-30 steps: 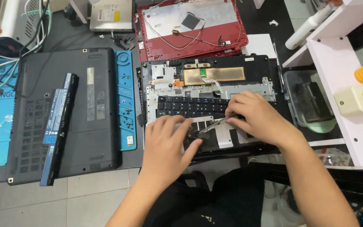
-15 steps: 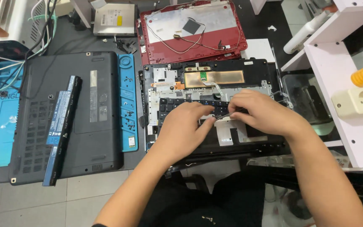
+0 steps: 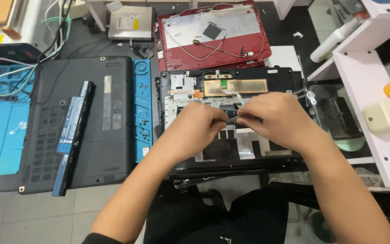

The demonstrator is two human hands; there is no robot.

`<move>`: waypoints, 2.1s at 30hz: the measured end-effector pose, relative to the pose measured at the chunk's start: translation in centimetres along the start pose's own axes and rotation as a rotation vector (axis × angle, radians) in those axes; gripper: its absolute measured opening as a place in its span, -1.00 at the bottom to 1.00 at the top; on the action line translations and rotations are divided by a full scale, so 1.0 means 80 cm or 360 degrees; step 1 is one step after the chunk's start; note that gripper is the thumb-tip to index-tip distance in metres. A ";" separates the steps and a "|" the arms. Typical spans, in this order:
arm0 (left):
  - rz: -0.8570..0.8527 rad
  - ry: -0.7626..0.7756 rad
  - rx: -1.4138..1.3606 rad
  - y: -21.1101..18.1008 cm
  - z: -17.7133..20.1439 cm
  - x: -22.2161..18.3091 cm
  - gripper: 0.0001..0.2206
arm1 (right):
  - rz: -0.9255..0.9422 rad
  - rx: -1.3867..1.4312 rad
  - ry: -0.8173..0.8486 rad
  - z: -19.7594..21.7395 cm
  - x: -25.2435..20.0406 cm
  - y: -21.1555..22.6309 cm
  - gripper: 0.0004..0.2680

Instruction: Disassembling laptop components including removing the motherboard, screen, and battery.

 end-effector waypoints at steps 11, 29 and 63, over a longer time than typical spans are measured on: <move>0.0503 -0.1189 0.0005 0.198 0.192 -0.115 -0.82 | 0.0277 -0.0353 -0.0532 -0.005 0.066 0.073 -0.75; 0.1030 -0.1168 0.0772 0.353 0.247 -0.212 -0.72 | -0.0816 -0.0431 -0.0745 -0.009 -0.183 0.021 -0.81; 0.0440 -0.0907 -0.0079 0.079 -0.002 -0.117 -0.62 | -0.1642 0.0085 -0.0926 -0.065 -0.296 -0.056 -0.59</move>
Point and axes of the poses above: each hand's wrist, its own x-axis towards the middle knuckle, its own z-axis out of the back of the hand, y = z × x, the point moved 8 cm from there along x, towards the middle knuckle, and after that the axes turned 10 degrees about z, right-handed, at the moved point
